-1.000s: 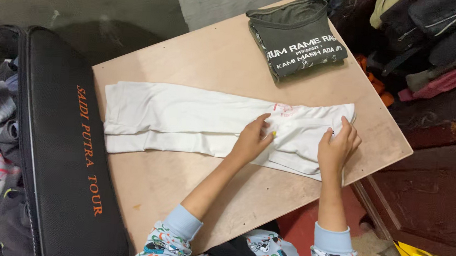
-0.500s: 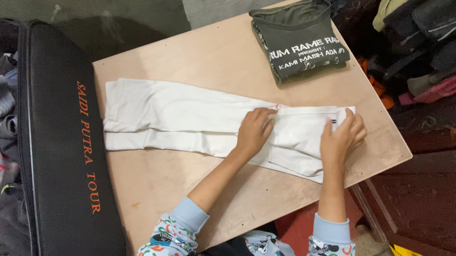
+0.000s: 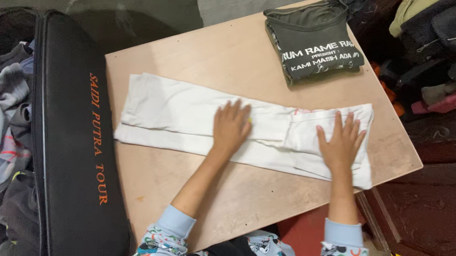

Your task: The person folds a white t-shirt and a beige t-shirt on a wooden table. They smooth the fabric, fold the sleeves and sides, and roll the shirts into compact bundles. The folded shirts are placed on the table next to a stack of other folded clothes.

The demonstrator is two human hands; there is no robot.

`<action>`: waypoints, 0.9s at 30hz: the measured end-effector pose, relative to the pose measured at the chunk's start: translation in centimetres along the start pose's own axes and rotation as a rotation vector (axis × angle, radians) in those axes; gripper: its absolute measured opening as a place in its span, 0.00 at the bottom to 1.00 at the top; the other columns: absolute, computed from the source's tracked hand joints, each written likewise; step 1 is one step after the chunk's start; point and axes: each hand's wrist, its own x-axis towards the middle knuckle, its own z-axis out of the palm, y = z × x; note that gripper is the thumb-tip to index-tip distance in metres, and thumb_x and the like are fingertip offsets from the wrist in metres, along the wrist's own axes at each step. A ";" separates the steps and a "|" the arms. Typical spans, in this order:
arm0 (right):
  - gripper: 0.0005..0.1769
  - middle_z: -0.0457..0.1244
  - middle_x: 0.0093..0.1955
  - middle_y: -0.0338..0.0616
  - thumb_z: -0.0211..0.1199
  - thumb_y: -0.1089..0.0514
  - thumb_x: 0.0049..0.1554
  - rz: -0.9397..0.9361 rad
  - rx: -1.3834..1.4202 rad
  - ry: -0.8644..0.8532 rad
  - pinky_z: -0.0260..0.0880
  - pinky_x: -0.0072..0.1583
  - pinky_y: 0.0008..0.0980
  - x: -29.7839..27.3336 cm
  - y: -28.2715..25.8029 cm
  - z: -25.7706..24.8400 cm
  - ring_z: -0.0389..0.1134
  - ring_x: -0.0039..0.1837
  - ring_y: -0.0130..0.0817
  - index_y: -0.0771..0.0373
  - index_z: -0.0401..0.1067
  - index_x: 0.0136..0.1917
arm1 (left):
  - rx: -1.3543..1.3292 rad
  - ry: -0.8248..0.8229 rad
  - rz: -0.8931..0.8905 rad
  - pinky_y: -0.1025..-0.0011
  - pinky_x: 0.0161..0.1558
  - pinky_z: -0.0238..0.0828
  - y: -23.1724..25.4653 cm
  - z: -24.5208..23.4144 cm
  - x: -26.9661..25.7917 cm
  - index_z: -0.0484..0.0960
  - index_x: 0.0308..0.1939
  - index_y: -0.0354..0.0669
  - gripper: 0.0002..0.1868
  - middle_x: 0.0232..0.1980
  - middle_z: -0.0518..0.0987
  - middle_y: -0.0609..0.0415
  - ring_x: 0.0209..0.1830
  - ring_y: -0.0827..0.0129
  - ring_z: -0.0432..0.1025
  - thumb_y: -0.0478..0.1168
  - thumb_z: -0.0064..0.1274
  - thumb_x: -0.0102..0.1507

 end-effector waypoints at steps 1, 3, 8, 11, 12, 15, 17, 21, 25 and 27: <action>0.43 0.40 0.85 0.58 0.51 0.32 0.62 -0.034 0.002 0.000 0.25 0.79 0.59 0.3 0.9 -0.5 0.35 0.85 0.58 0.57 0.53 0.82 | 0.047 -0.037 -0.036 0.42 0.72 0.49 -1.3 -0.4 -0.1 0.74 0.69 0.53 0.27 0.74 0.68 0.45 0.75 0.48 0.59 0.50 0.51 0.65; 0.42 0.42 0.85 0.57 0.52 0.33 0.62 -0.088 0.023 0.017 0.27 0.79 0.58 0.6 2.1 -1.2 0.38 0.84 0.57 0.56 0.55 0.82 | 0.080 -0.033 -0.074 0.38 0.73 0.43 -3.8 -1.5 -0.5 0.72 0.70 0.56 0.27 0.77 0.65 0.48 0.78 0.53 0.56 0.52 0.49 0.67; 0.40 0.46 0.84 0.59 0.55 0.36 0.62 -0.122 0.071 0.076 0.32 0.79 0.57 0.5 3.3 -1.2 0.42 0.84 0.57 0.60 0.59 0.80 | 0.111 -0.122 -0.213 0.33 0.74 0.31 -6.2 -2.9 0.3 0.70 0.72 0.63 0.26 0.81 0.57 0.54 0.81 0.61 0.49 0.53 0.44 0.69; 0.39 0.47 0.85 0.59 0.52 0.38 0.67 -0.079 0.067 0.133 0.33 0.82 0.57 0.4 4.1 -0.1 0.42 0.86 0.55 0.63 0.56 0.82 | 0.083 -0.136 -0.251 0.32 0.72 0.29 -6.3 -2.8 1.0 0.71 0.71 0.63 0.25 0.80 0.56 0.53 0.80 0.59 0.48 0.53 0.44 0.69; 0.38 0.48 0.85 0.59 0.53 0.40 0.68 -0.071 0.063 0.147 0.32 0.81 0.57 0.5 4.4 0.3 0.43 0.85 0.55 0.65 0.57 0.81 | 0.068 -0.129 -0.250 0.33 0.72 0.30 -6.4 -2.7 1.1 0.72 0.70 0.62 0.25 0.79 0.58 0.51 0.80 0.58 0.49 0.53 0.44 0.69; 0.32 0.52 0.81 0.60 0.57 0.45 0.67 -0.036 -0.023 0.206 0.35 0.79 0.58 0.7 4.4 1.3 0.48 0.82 0.58 0.66 0.64 0.77 | 0.039 -0.033 -0.233 0.38 0.74 0.39 -7.9 -2.6 1.0 0.76 0.67 0.57 0.22 0.75 0.66 0.49 0.77 0.59 0.58 0.49 0.45 0.69; 0.24 0.58 0.76 0.60 0.62 0.50 0.64 -0.002 -0.176 0.270 0.42 0.76 0.57 1.6 3.4 1.4 0.54 0.75 0.61 0.63 0.74 0.69 | 0.020 0.087 -0.241 0.44 0.73 0.48 -9.8 -3.0 1.1 0.78 0.64 0.53 0.19 0.71 0.72 0.50 0.73 0.59 0.63 0.45 0.45 0.69; 0.13 0.65 0.61 0.49 0.60 0.64 0.63 -0.145 0.123 0.362 0.59 0.69 0.48 3.2 -2.8 2.3 0.62 0.66 0.53 0.57 0.79 0.59 | 0.036 0.320 -0.364 0.52 0.66 0.59 -14.5 -5.6 1.3 0.82 0.58 0.49 0.15 0.66 0.77 0.50 0.66 0.54 0.68 0.38 0.49 0.68; 0.07 0.66 0.55 0.44 0.63 0.61 0.62 -0.333 0.178 0.287 0.61 0.66 0.48 3.5 -10.1 3.8 0.64 0.60 0.47 0.57 0.79 0.53 | 0.057 0.415 -0.487 0.54 0.64 0.61 -17.0 -7.9 1.7 0.83 0.57 0.48 0.15 0.65 0.77 0.50 0.64 0.51 0.67 0.36 0.52 0.66; 0.06 0.66 0.53 0.44 0.66 0.58 0.60 -0.288 0.266 0.236 0.61 0.59 0.48 3.7 -12.1 4.3 0.63 0.57 0.49 0.57 0.79 0.50 | 0.027 0.419 -0.528 0.54 0.62 0.62 -17.4 -8.5 2.1 0.83 0.56 0.46 0.15 0.62 0.78 0.50 0.61 0.51 0.67 0.38 0.53 0.65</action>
